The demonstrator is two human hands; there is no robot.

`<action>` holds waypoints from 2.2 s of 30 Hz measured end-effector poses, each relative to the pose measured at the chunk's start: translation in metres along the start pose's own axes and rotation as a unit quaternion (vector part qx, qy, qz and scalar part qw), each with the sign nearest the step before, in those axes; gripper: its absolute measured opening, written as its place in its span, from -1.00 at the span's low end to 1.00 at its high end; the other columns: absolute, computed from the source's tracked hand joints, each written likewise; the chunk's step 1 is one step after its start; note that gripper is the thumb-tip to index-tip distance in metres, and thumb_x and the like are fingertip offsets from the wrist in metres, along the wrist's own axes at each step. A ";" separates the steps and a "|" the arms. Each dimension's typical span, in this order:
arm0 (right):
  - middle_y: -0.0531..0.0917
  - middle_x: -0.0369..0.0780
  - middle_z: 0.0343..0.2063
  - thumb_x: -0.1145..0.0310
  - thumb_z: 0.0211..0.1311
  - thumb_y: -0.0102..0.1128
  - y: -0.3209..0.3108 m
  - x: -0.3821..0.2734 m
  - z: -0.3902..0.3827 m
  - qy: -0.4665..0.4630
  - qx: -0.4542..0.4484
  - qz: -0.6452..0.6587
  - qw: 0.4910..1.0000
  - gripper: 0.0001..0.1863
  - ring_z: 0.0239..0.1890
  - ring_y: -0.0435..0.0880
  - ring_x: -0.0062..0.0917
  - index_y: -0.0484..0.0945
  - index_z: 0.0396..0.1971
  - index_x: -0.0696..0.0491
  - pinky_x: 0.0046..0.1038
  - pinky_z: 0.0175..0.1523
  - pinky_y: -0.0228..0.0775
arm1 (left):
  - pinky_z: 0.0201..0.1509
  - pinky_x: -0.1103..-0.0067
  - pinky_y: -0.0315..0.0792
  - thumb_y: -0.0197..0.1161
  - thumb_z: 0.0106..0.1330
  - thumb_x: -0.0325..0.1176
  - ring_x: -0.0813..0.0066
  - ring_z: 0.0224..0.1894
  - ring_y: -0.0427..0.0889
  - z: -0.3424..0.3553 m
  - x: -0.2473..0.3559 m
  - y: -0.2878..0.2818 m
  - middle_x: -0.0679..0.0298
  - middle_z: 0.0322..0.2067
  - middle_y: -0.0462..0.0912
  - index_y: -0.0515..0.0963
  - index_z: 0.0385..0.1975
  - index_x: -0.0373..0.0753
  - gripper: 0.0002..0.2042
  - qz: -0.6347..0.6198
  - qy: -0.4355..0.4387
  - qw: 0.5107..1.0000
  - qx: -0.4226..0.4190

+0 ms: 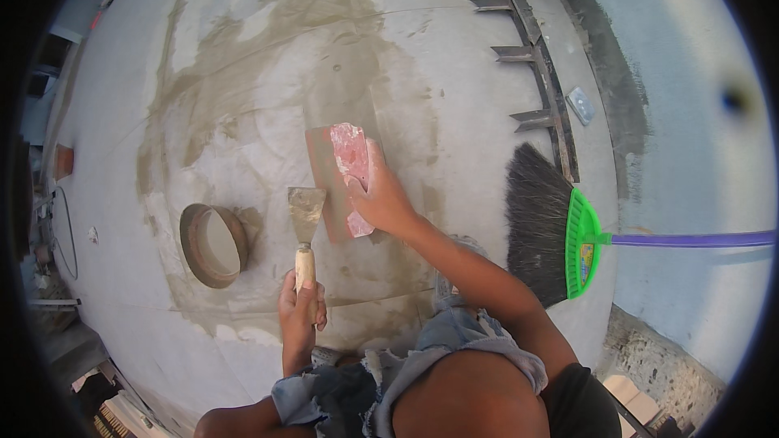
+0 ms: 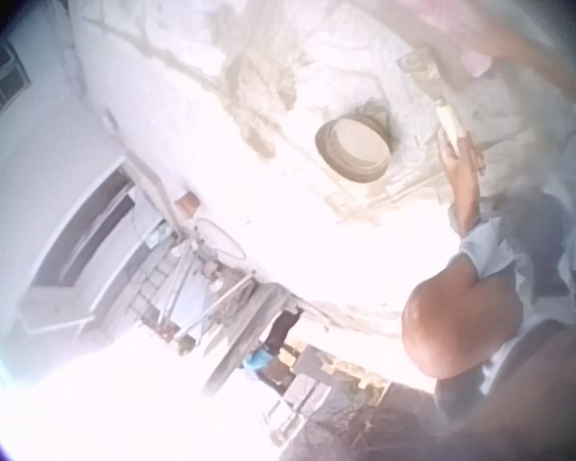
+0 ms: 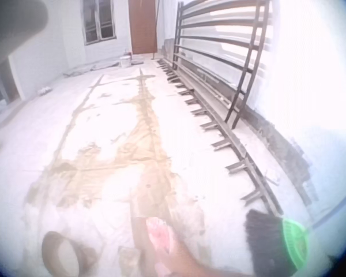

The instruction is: The person applies cement to a floor surface using a trowel and a float. They scoop cement from a bucket and spread it evenly across the floor.

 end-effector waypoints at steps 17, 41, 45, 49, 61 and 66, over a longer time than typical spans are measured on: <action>0.55 0.21 0.30 0.47 0.34 0.19 -0.083 -0.037 0.092 -0.012 0.071 -0.079 0.994 -0.21 0.38 0.56 0.03 0.13 0.53 0.29 -0.16 0.46 0.37 | -0.64 0.65 0.28 0.21 0.64 -0.19 0.65 -0.65 0.40 -0.002 0.000 -0.004 0.30 -0.37 0.54 0.39 0.27 -0.32 -0.60 -0.017 0.003 1.000 0.004; 0.61 0.07 0.26 0.46 0.40 0.25 -0.074 0.001 0.050 -0.043 0.074 -0.138 0.987 -0.24 0.34 0.60 -0.22 0.19 0.54 0.29 -0.27 0.41 0.41 | -0.61 0.66 0.24 0.19 0.64 -0.15 0.70 -0.63 0.40 0.002 0.007 -0.009 0.33 -0.36 0.54 0.41 0.28 -0.34 -0.57 0.004 0.001 0.999 0.045; 0.61 0.01 0.24 0.46 0.40 0.28 -0.087 -0.029 0.046 -0.017 0.049 -0.137 0.989 -0.28 0.23 0.65 -0.32 0.25 0.50 0.29 -0.31 0.34 0.48 | -0.67 0.72 0.19 0.22 0.62 -0.07 0.75 -0.67 0.34 -0.006 0.019 -0.017 0.33 -0.37 0.54 0.39 0.32 -0.32 -0.50 -0.007 0.021 0.997 0.076; 0.63 0.02 0.21 0.49 0.37 0.24 -0.046 -0.026 0.030 -0.031 0.005 -0.096 0.995 -0.32 0.19 0.68 -0.30 0.29 0.46 0.29 -0.31 0.30 0.51 | -0.66 0.71 0.20 0.23 0.61 -0.07 0.73 -0.67 0.36 -0.007 0.020 -0.019 0.32 -0.36 0.54 0.38 0.35 -0.32 -0.48 -0.020 0.014 0.996 0.089; 0.59 0.06 0.30 0.42 0.41 0.27 -0.063 -0.039 0.076 -0.056 0.022 -0.148 0.987 -0.29 0.36 0.58 -0.24 0.29 0.50 0.27 -0.30 0.46 0.33 | -0.63 0.62 0.24 0.27 0.61 -0.10 0.69 -0.66 0.39 -0.007 0.007 -0.016 0.36 -0.41 0.48 0.34 0.40 -0.30 -0.46 -0.046 -0.005 0.999 0.016; 0.58 0.07 0.32 0.42 0.40 0.30 -0.033 -0.028 0.068 -0.078 -0.032 -0.218 0.972 -0.26 0.38 0.56 -0.19 0.27 0.51 0.27 -0.26 0.48 0.31 | -0.62 0.62 0.25 0.27 0.61 -0.08 0.69 -0.65 0.40 -0.006 0.008 -0.016 0.37 -0.43 0.46 0.35 0.39 -0.27 -0.46 -0.039 0.009 0.999 0.006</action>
Point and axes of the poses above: each hand's wrist, its own z-axis towards the middle knuckle, its own y-axis out of the palm, x = y × z, the point moved 8 cm from there along z, towards the middle knuckle
